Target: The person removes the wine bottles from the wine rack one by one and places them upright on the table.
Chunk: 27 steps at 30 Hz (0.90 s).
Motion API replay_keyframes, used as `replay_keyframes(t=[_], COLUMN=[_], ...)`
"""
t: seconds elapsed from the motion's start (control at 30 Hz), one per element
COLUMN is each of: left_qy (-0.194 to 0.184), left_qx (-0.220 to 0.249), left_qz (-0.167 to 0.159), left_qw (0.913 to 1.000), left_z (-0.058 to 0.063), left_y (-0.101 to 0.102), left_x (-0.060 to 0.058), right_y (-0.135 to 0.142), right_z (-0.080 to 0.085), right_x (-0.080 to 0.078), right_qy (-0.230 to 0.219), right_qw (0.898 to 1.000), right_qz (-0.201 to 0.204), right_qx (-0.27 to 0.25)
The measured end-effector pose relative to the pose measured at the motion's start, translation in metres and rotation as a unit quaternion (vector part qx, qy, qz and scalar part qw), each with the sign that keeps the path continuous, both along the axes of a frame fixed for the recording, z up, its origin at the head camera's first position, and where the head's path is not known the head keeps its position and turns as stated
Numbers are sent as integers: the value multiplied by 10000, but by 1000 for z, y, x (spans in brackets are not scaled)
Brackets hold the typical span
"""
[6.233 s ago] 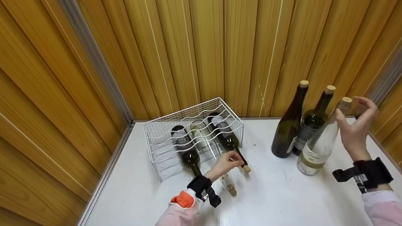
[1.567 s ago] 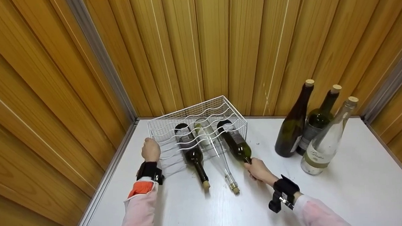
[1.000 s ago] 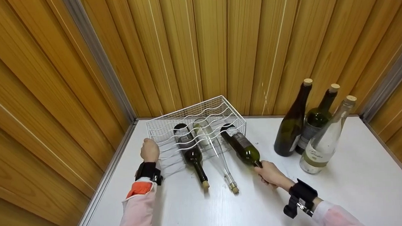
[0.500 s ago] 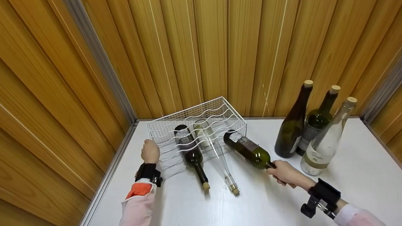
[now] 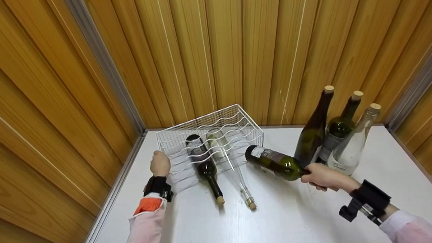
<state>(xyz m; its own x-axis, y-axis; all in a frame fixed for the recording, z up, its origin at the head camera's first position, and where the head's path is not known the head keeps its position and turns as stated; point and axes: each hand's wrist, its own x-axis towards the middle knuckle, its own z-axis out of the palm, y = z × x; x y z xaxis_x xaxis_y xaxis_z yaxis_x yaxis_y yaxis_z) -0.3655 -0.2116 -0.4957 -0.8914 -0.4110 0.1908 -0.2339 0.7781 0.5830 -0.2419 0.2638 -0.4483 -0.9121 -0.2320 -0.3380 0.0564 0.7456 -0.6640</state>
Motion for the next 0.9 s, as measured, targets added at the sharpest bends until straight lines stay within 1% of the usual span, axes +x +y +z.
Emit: replay_keyframes(t=[0.17,0.23,0.37,0.47,0.53,0.67,0.9], left_qy=[9,-6,-44,-70,-75,-100,-363], left_qx=[-11,-4,-36,-60,-86,-90,-26], left_qz=[52,58,29,2,-6,-36,-81], left_qw=[10000,10000,10000,10000,9999,9999,9993], left_z=[0,0,-1,-1,0,1,3], left_y=[0,0,0,0,0,1,-2], left_x=[1,1,1,2,2,0,-1], right_y=[6,9,12,11,11,10,8], right_z=[23,35,59,72,78,84,90], right_x=[-4,-6,-12,-15,-16,-18,-20], right_qy=[-25,2,-208,-376,-455,-616,-672], right_qw=[9991,9969,9886,9827,9805,9786,9769], right_qz=[424,707,1106,1340,1479,1564,1634], right_qx=[68,349,1002,1220,1208,1183,1204])
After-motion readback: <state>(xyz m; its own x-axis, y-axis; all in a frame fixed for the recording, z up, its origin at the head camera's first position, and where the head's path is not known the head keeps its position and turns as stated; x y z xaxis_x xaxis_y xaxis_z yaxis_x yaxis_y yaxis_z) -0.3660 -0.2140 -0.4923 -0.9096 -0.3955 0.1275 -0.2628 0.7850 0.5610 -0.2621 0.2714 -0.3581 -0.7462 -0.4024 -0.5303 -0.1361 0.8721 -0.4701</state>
